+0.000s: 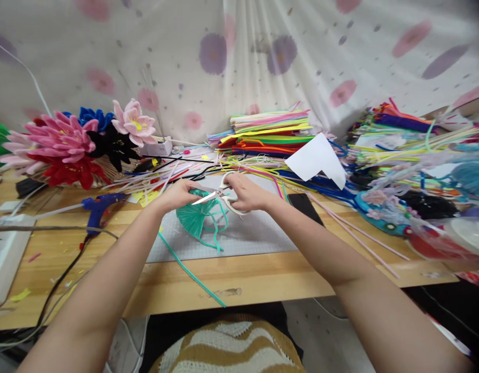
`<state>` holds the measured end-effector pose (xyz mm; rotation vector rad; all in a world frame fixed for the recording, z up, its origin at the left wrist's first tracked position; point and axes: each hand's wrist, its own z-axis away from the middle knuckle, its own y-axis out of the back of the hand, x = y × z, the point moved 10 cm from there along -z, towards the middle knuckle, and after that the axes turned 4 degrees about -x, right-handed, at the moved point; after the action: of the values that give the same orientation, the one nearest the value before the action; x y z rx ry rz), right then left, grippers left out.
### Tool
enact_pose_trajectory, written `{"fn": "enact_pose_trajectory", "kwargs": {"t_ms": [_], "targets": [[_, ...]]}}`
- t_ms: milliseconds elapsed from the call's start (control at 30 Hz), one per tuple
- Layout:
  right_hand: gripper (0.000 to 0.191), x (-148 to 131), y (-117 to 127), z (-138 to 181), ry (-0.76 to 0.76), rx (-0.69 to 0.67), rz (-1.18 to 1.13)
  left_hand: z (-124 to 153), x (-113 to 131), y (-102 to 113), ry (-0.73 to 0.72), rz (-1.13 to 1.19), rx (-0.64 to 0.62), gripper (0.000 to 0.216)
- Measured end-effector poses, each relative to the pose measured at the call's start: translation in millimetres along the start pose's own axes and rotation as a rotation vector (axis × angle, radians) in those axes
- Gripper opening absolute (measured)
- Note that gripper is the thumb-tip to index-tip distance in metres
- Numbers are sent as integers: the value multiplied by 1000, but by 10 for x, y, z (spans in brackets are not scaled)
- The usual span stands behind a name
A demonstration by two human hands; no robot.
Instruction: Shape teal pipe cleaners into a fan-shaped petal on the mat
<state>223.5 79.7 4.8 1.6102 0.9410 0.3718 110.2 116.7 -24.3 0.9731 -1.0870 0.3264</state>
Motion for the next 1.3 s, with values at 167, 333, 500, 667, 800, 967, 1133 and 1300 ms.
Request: {"fn": "enact_pose_trajectory", "kwargs": {"t_ms": [167,333,500,667,800,967,1133,1300], "targets": [[36,-53,-8,-2,30,-3,10,-8,-50,23,25,-52,33,24],[32,-42,-28,1,-2,-19,33,-8,-40,-8,53,-7,19,26],[28,5,-41,0,-60,-35,119,-24,-50,-21,72,28,0,27],[27,86,-95,18,-153,-124,204,-38,-102,-41,108,67,-27,31],[26,145,-122,40,-212,-118,164,-35,-43,-21,87,52,-21,38],[30,272,-49,111,-202,56,-68,-25,-16,-46,102,29,-63,41],[31,331,-52,179,-183,32,-142,-35,-27,-30,99,6,-47,43],[41,156,-53,119,-119,-13,-139,-63,46,-91,55,22,-83,41]]}}
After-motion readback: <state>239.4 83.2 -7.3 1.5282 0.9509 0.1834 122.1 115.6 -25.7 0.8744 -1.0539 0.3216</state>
